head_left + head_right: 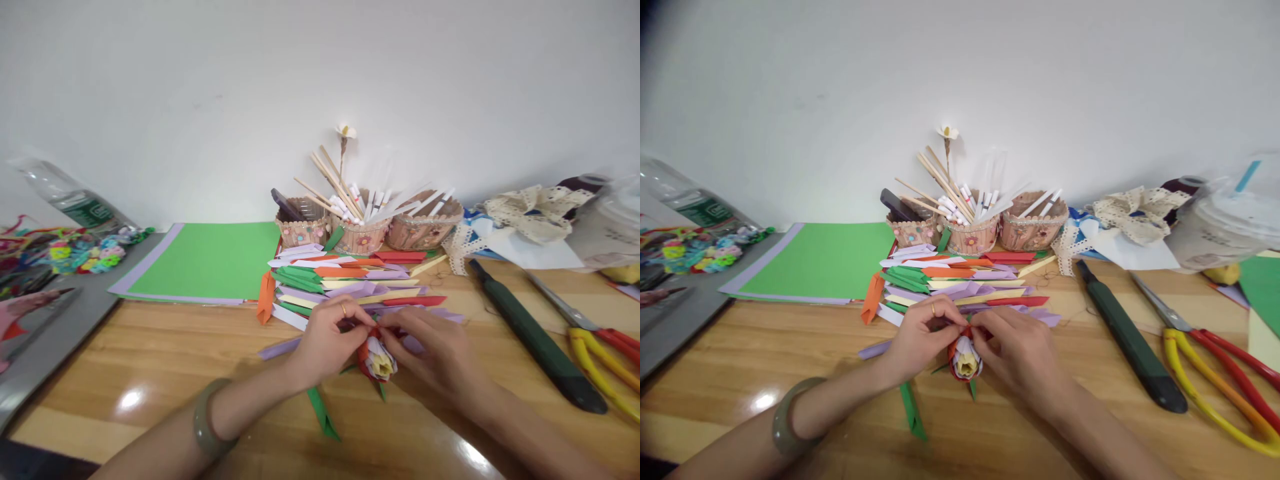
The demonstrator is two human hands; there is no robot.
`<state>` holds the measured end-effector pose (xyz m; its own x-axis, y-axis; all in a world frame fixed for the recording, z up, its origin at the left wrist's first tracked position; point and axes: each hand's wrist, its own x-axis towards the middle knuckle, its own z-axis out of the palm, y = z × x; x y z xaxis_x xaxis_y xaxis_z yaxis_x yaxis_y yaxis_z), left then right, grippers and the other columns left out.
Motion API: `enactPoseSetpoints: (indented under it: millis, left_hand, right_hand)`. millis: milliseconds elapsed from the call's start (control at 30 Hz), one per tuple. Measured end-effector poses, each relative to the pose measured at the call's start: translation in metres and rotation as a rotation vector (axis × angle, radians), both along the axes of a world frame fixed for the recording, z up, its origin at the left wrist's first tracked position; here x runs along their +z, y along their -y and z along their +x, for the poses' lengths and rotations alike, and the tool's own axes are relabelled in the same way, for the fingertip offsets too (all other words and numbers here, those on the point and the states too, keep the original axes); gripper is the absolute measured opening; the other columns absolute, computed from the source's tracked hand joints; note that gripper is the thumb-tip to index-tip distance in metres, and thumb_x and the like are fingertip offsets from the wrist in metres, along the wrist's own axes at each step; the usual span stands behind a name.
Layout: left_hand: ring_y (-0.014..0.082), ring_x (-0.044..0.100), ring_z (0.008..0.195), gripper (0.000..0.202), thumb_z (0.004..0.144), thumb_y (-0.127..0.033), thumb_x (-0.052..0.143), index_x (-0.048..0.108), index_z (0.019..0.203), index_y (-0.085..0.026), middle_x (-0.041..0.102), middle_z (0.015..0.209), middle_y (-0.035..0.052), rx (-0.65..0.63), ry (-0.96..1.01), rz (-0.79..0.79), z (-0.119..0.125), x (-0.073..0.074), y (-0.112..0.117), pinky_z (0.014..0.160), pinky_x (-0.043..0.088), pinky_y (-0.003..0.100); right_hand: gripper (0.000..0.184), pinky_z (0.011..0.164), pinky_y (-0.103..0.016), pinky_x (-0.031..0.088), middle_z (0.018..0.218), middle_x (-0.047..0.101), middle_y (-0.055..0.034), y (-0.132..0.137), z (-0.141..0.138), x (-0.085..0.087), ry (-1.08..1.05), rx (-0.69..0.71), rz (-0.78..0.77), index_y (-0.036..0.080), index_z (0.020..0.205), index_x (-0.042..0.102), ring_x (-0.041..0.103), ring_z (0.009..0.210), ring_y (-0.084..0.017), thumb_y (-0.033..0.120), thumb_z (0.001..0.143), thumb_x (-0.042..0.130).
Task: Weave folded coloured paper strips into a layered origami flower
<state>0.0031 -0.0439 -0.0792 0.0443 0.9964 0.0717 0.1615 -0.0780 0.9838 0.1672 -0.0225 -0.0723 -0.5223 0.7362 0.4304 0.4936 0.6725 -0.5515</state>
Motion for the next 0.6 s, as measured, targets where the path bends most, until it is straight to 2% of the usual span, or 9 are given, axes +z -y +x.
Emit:
enactPoseSetpoints:
  millis: [67,200,267,367,433,500,600]
  left_hand:
    - [0.0124,0.055,0.068,0.006,0.068,-0.012,0.058,0.064,0.069,-0.015,0.060,0.070,0.0019,0.001,0.035,-0.015,0.000,-0.001,-0.001,0.063,0.044,0.024]
    - [0.0110,0.057,0.065,0.006,0.066,-0.015,0.062,0.061,0.072,-0.014,0.062,0.068,0.0004,-0.060,0.161,-0.177,-0.001,-0.003,-0.006,0.065,0.046,0.024]
    - [0.0106,0.056,0.062,0.005,0.065,-0.016,0.064,0.060,0.067,-0.014,0.061,0.065,-0.0002,-0.064,0.168,-0.201,-0.001,-0.004,-0.006,0.064,0.046,0.024]
    - [0.0108,0.056,0.060,0.007,0.064,-0.019,0.065,0.059,0.065,-0.014,0.061,0.063,-0.0001,-0.029,0.170,-0.185,-0.002,-0.003,-0.005,0.061,0.045,0.024]
    - [0.0107,0.055,0.060,0.008,0.065,-0.020,0.064,0.059,0.065,-0.014,0.061,0.063,0.0001,-0.005,0.161,-0.167,-0.002,-0.003,-0.004,0.060,0.045,0.023]
    - [0.0103,0.055,0.060,0.007,0.065,-0.019,0.064,0.059,0.065,-0.014,0.061,0.064,0.0002,-0.004,0.163,-0.166,-0.002,-0.002,-0.004,0.060,0.045,0.023]
    - [0.0097,0.055,0.060,0.010,0.061,-0.018,0.068,0.060,0.066,-0.014,0.061,0.064,-0.0004,-0.058,0.227,-0.222,-0.002,-0.002,-0.006,0.062,0.045,0.023]
  right_hand:
    - [0.009,0.057,-0.026,0.045,0.071,0.066,-0.0039,0.000,0.001,0.000,0.025,0.017,0.033,0.019,0.077,0.059,0.060,0.062,-0.015,0.015,0.080,0.052]
    - [0.010,0.057,-0.026,0.045,0.069,0.065,-0.0030,-0.001,0.002,0.003,0.012,-0.004,0.027,0.020,0.078,0.059,0.058,0.060,-0.014,0.017,0.081,0.051]
    - [0.009,0.057,-0.026,0.045,0.069,0.065,-0.0020,-0.003,0.002,0.006,-0.020,-0.008,-0.080,0.020,0.077,0.059,0.058,0.059,-0.014,0.018,0.080,0.051]
    - [0.007,0.054,-0.024,0.045,0.068,0.065,-0.0008,-0.006,0.001,0.009,-0.037,-0.016,-0.363,0.019,0.075,0.058,0.059,0.060,-0.014,0.022,0.078,0.053]
    - [0.009,0.051,-0.023,0.044,0.066,0.064,-0.0002,-0.009,0.000,0.009,-0.024,-0.024,-0.498,0.018,0.072,0.058,0.058,0.059,-0.014,0.025,0.076,0.054]
    - [0.013,0.050,-0.022,0.043,0.064,0.063,-0.0002,-0.011,-0.001,0.009,-0.021,-0.017,-0.557,0.018,0.068,0.057,0.057,0.058,-0.013,0.026,0.076,0.053]
    - [0.014,0.050,-0.023,0.043,0.062,0.062,-0.0002,-0.012,-0.001,0.009,-0.028,-0.028,-0.554,0.017,0.064,0.057,0.055,0.056,-0.013,0.026,0.074,0.053]
